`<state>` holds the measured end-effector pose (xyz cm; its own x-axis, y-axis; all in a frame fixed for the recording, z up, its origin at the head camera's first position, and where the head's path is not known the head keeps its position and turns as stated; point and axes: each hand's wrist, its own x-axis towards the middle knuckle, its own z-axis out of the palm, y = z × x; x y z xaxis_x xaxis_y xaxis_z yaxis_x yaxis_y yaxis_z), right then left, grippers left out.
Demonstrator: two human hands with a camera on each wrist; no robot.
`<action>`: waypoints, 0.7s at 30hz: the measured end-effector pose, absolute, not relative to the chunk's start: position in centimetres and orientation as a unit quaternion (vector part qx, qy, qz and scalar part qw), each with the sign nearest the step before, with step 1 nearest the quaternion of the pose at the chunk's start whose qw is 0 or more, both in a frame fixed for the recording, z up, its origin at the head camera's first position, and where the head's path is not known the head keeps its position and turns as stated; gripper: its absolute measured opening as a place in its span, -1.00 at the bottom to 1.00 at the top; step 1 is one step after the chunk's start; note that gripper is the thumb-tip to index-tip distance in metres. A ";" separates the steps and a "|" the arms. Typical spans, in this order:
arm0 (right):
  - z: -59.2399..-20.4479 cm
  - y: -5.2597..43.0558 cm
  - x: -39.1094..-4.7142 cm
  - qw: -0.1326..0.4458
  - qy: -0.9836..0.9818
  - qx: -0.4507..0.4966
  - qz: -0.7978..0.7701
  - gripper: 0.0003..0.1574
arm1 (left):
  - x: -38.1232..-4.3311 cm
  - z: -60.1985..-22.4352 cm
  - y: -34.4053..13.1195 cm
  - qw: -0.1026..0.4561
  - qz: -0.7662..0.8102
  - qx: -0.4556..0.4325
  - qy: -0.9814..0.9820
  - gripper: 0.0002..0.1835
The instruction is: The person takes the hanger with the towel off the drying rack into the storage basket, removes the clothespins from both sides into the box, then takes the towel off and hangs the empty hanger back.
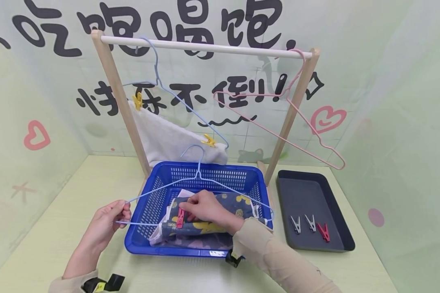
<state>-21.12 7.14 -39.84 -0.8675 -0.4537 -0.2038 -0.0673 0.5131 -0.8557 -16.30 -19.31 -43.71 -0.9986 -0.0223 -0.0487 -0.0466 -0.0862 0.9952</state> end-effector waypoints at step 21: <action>-39.9 8.4 -20.6 0.084 0.789 -0.155 -0.589 -0.81 | -16.3 -43.9 -19.4 0.005 0.731 -0.033 0.681 -0.63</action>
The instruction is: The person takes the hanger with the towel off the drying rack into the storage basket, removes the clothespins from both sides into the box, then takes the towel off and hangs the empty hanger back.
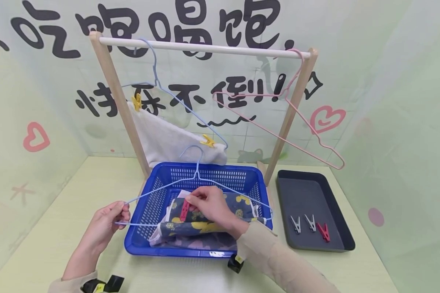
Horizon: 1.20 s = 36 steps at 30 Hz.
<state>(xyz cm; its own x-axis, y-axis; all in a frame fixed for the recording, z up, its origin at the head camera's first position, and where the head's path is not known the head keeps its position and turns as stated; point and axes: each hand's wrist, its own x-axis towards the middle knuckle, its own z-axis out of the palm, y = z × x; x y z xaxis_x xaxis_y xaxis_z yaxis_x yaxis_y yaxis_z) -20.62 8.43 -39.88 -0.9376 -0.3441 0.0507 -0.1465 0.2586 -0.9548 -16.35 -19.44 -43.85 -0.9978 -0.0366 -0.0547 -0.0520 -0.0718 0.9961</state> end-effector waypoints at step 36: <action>-40.9 32.2 -23.1 -0.021 0.925 0.031 -0.378 -0.47 | -16.7 -43.9 -19.3 0.012 0.738 -0.031 0.674 -0.64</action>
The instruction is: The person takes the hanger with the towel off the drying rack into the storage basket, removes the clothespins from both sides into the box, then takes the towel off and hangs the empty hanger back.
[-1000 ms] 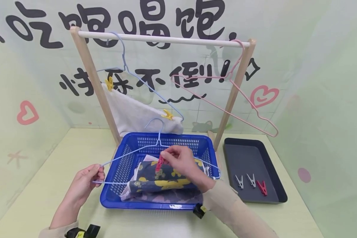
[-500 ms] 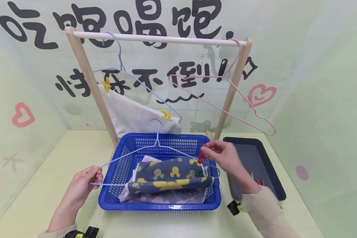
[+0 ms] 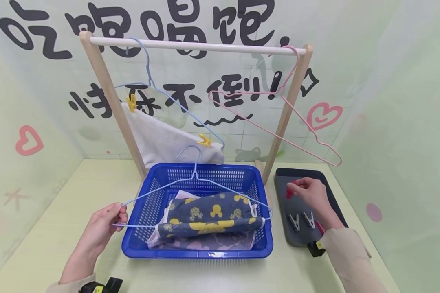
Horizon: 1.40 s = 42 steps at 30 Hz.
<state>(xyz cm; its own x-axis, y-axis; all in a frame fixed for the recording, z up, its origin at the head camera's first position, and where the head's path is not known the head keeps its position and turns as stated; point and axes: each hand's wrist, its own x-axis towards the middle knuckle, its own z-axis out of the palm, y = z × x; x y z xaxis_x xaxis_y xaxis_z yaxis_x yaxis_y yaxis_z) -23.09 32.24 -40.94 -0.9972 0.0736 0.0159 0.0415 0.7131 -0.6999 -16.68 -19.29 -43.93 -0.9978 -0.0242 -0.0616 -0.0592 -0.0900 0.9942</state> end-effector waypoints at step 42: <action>-46.4 33.4 -27.0 -0.066 -0.975 -0.047 0.207 -0.72 | -16.5 -43.5 -19.1 -0.007 0.750 -0.022 0.661 -0.64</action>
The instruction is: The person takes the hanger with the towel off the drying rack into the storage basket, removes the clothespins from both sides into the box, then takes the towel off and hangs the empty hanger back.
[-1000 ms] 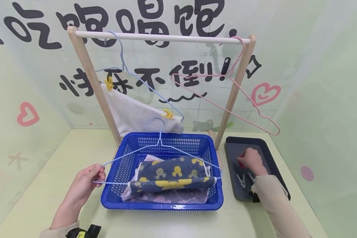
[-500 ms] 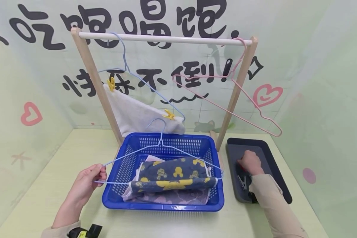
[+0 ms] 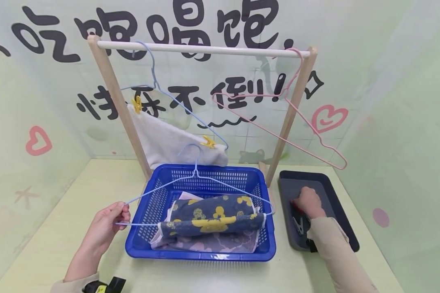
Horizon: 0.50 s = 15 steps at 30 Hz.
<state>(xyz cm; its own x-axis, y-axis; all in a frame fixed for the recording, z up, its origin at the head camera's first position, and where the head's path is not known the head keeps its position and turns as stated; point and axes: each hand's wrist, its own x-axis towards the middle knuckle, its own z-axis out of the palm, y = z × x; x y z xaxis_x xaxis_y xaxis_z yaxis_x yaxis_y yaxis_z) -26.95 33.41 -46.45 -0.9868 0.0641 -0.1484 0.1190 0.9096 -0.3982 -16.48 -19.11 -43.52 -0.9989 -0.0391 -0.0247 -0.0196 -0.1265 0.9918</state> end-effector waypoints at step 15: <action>-40.8 26.9 -20.1 -0.055 0.928 -0.100 -0.355 -0.77 | -16.5 -43.7 -18.8 0.019 -0.769 0.052 -0.637 -0.63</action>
